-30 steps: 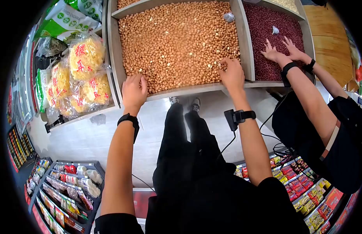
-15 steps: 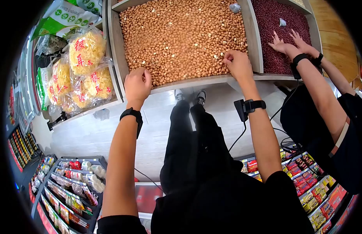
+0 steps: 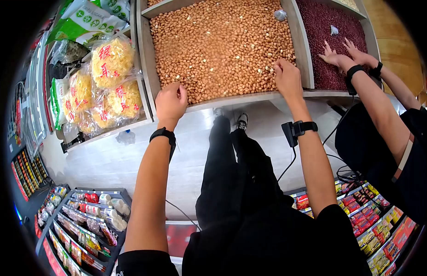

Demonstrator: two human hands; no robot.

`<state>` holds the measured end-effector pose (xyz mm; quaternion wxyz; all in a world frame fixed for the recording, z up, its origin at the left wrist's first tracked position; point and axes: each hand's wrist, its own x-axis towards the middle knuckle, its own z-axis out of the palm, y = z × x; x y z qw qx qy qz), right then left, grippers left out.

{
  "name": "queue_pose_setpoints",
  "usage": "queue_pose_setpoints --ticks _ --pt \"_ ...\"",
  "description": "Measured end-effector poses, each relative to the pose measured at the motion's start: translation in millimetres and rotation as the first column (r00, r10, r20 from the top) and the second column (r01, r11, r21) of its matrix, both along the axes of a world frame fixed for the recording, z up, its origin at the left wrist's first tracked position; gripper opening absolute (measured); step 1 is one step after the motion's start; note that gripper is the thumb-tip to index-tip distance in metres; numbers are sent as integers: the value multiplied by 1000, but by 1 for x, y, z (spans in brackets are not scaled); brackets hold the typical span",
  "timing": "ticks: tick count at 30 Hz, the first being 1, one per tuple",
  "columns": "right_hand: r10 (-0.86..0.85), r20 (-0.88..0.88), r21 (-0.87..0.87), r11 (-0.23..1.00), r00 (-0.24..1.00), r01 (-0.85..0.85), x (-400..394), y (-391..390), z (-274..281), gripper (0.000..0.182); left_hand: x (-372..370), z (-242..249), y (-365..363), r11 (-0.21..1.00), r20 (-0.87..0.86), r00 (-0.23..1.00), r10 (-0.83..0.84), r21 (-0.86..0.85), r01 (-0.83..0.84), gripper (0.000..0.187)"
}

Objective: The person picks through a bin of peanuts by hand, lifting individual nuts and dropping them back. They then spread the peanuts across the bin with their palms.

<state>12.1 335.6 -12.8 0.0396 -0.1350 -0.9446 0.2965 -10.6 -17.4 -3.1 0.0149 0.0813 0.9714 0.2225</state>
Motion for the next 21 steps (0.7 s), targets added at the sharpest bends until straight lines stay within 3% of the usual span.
queue_pose_setpoints --ticks 5,7,11,14,17,18,20,21 --pt "-20 5 23 1000 1000 20 0 -2 9 18 0 2 1 1000 -28 1000 -4 -4 4 24" --pt "-48 87 5 999 995 48 2 -4 17 17 2 2 0 1000 -19 1000 -4 13 4 25" --pt "-22 -81 12 1000 996 23 2 -1 9 14 1 -2 -2 1000 -7 1000 -12 10 12 23" --pt "-44 -122 -71 997 992 36 3 -1 5 12 1 2 0 1000 -16 1000 -7 17 8 21" --pt "-45 -68 -108 993 997 38 -9 2 43 11 2 -1 -3 999 -67 998 -18 38 20 21" --pt "-77 -317 -112 993 945 44 -22 3 64 12 1 -3 -4 999 -45 999 -10 47 12 21" --pt "105 -592 171 985 799 -3 -40 5 170 22 -4 -5 -4 999 -67 998 -15 37 18 20" --pt "543 -174 507 765 821 -398 -26 20 248 22 1 -5 -5 999 -84 996 -33 32 36 19"
